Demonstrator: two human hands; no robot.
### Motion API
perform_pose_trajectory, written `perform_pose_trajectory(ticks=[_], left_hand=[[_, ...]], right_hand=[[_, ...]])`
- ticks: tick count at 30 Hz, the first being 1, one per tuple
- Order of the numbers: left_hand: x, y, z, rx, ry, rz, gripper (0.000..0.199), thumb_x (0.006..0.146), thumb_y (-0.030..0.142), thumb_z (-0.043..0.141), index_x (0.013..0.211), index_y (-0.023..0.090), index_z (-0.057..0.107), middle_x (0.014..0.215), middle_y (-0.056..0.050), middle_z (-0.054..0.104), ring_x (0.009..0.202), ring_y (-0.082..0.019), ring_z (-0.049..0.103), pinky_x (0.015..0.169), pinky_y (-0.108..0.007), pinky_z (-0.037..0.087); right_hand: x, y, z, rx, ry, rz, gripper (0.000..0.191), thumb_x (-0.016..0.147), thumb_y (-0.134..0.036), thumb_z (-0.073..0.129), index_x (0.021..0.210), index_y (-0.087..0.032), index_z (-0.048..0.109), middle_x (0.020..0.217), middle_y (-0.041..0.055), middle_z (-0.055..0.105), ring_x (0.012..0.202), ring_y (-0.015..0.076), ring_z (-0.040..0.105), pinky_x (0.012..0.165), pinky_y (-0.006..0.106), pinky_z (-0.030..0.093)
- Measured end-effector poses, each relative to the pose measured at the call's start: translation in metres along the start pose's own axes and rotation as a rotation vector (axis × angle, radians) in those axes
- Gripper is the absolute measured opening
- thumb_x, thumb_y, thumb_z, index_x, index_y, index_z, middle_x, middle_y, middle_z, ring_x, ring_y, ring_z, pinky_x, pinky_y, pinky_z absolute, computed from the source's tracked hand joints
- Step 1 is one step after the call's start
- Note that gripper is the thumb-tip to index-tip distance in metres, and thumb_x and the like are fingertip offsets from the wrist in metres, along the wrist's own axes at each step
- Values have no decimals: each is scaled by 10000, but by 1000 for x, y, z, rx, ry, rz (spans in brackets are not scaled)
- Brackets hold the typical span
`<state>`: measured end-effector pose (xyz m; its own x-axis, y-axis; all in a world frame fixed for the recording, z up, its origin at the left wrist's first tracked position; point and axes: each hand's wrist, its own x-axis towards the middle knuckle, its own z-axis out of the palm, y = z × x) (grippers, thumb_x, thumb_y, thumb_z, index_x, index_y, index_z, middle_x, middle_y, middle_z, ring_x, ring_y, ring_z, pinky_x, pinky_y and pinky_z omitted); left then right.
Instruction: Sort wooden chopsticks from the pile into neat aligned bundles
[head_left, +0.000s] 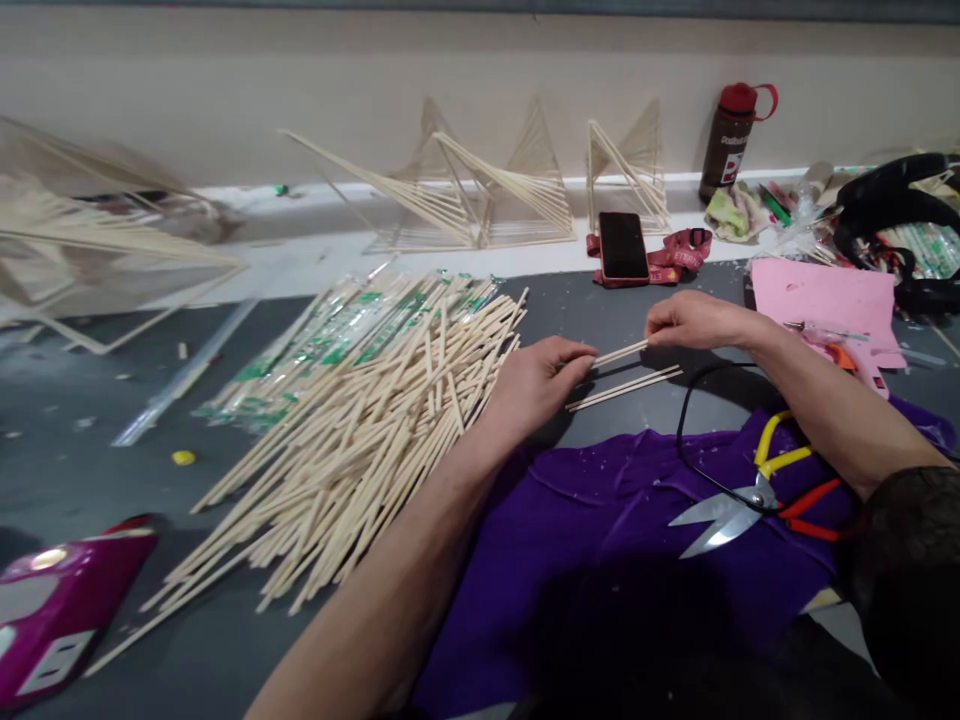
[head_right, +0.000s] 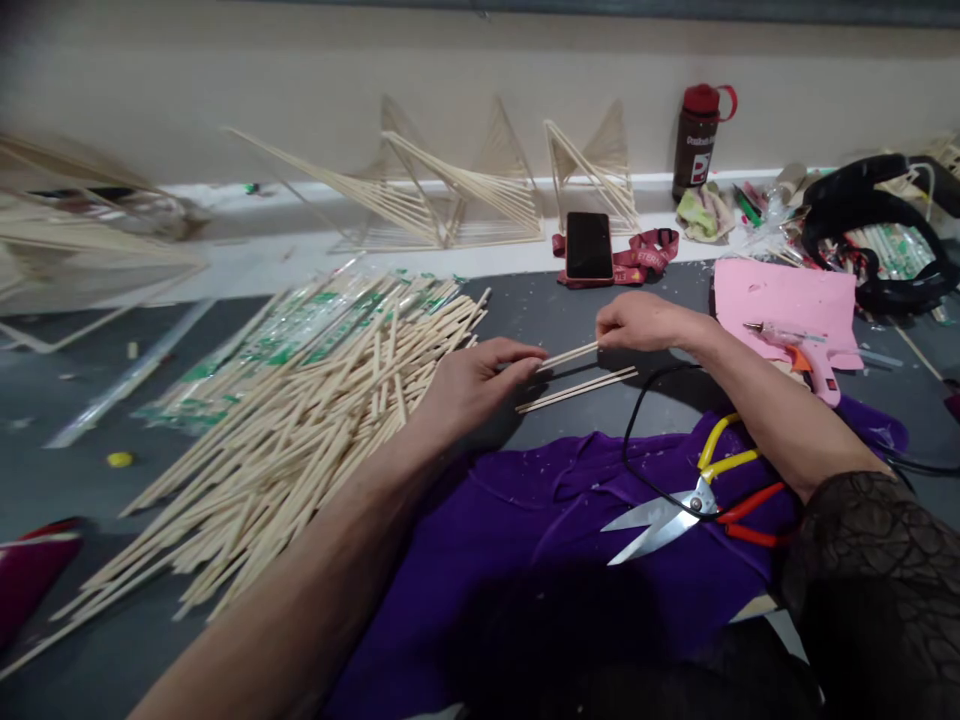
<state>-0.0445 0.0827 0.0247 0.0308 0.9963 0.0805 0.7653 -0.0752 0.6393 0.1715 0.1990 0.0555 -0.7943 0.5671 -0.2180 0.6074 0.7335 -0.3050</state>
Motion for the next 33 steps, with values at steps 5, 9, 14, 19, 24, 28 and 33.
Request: perform_pose_trajectory(ticks=[5, 9, 14, 19, 24, 28, 33], left_hand=[[19, -7, 7, 140, 65, 53, 366, 913, 347, 436, 1098, 211, 722, 1123, -104, 713, 1072, -270, 619, 973, -399, 442], [27, -21, 12, 221, 154, 70, 422, 917, 250, 382, 1232, 125, 634, 1250, -152, 644, 1185, -263, 560, 1054, -409, 396], [20, -32, 11, 228, 181, 32, 413, 929, 246, 369, 1253, 149, 607, 1255, -152, 629, 1184, -263, 554, 1043, -415, 405], [16, -31, 7, 308, 168, 9, 374, 940, 277, 400, 1196, 179, 654, 1179, -129, 668, 1127, -272, 583, 965, -393, 448], [17, -23, 11, 443, 124, 99, 369, 972, 324, 394, 1143, 197, 696, 1144, -117, 693, 1061, -267, 597, 879, -366, 464], [22, -11, 21, 605, 14, 119, 354, 980, 309, 388, 1134, 225, 695, 1117, -103, 700, 1008, -260, 608, 704, -333, 449], [24, -3, 28, 699, -43, 59, 373, 990, 297, 349, 1024, 178, 701, 1019, -134, 671, 911, -268, 637, 587, -330, 394]], right_hand=[[9, 11, 12, -81, 123, 135, 272, 915, -261, 487, 996, -181, 734, 1013, 71, 729, 889, 185, 624, 665, 274, 355], [12, 12, 24, -189, 198, 162, 290, 942, -283, 469, 1043, -200, 728, 1065, 84, 697, 949, 211, 613, 627, 287, 334], [13, 15, 32, -137, 340, 171, 294, 959, -283, 464, 1082, -219, 724, 1108, 81, 665, 974, 207, 607, 687, 288, 384], [15, 16, 35, -72, 431, 207, 315, 973, -254, 436, 1163, -185, 677, 1156, 91, 652, 1019, 203, 601, 767, 290, 412], [21, 14, 37, -190, 328, 145, 291, 954, -254, 472, 1147, -213, 685, 1112, 88, 657, 1003, 221, 576, 743, 305, 384], [23, 12, 38, -225, 307, 168, 252, 942, -255, 476, 1017, -195, 710, 1069, 95, 667, 962, 227, 579, 669, 308, 348], [17, 11, 35, -219, 306, 242, 250, 926, -227, 457, 1017, -181, 686, 1061, 107, 687, 920, 232, 614, 619, 297, 329]])
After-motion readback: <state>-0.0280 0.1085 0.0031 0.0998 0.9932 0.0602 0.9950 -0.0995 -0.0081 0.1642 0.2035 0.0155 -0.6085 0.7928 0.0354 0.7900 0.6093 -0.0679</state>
